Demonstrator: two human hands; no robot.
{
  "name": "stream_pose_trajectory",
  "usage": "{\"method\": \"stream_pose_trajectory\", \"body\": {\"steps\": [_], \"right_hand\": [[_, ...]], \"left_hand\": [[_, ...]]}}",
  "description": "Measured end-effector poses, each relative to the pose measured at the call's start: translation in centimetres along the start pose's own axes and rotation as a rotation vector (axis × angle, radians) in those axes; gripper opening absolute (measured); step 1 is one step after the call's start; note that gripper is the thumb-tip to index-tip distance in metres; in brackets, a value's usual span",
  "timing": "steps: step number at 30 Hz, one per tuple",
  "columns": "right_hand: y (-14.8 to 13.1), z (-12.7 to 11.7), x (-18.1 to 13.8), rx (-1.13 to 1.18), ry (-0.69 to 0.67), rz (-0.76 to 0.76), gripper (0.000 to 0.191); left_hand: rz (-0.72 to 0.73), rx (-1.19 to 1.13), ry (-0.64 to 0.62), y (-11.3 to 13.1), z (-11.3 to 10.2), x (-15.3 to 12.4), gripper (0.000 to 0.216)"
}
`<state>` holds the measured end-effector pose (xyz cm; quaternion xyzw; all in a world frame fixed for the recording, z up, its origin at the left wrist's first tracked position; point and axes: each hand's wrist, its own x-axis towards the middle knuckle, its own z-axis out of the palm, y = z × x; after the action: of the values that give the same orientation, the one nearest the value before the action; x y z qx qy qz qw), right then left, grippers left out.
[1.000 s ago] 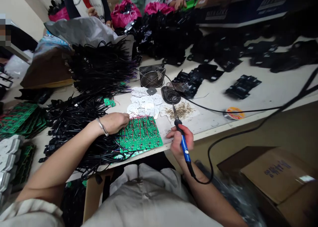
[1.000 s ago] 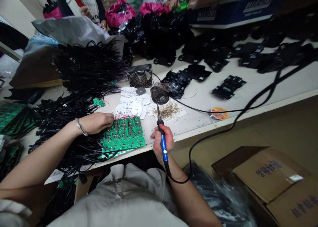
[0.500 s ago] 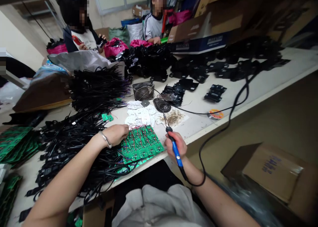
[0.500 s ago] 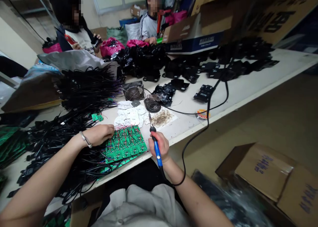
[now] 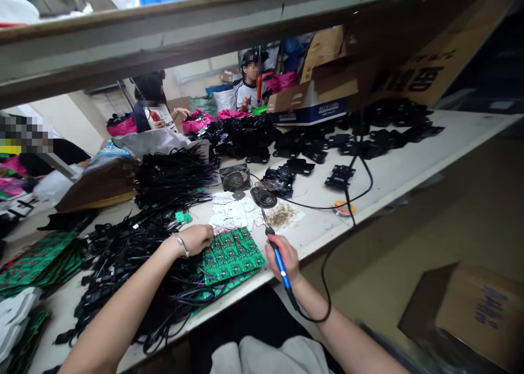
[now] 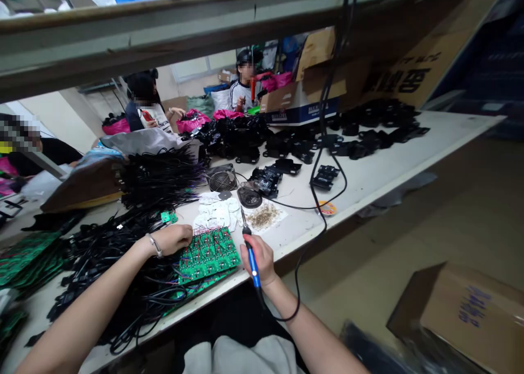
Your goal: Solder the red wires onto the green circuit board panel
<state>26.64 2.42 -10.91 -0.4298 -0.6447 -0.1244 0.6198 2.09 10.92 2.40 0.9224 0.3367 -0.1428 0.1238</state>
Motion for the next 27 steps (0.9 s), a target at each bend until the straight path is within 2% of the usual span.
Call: {"method": "stream_pose_trajectory", "body": {"steps": [12,17,19,22,27], "right_hand": [[0.2,0.0,-0.4,0.046,0.01,0.047,0.023],[0.1,-0.3,-0.5,0.062,0.004,0.098,0.021],[0.1,-0.4,-0.7,0.071,0.005,0.114,0.021],[0.1,-0.4,-1.0,0.083,0.014,0.128,0.025],[0.5,-0.3,-1.5,0.088,0.041,0.103,0.025]], "left_hand": [[-0.097,0.019,-0.005,0.6,0.3,-0.3,0.017],[-0.133,0.026,-0.042,-0.7,-1.3,-0.4,0.011],[-0.175,0.042,-0.023,-2.3,-2.5,0.9,0.017],[-0.282,0.093,0.042,-5.3,-4.1,4.2,0.027],[-0.42,0.161,0.104,-8.3,-4.2,9.7,0.035]]}}
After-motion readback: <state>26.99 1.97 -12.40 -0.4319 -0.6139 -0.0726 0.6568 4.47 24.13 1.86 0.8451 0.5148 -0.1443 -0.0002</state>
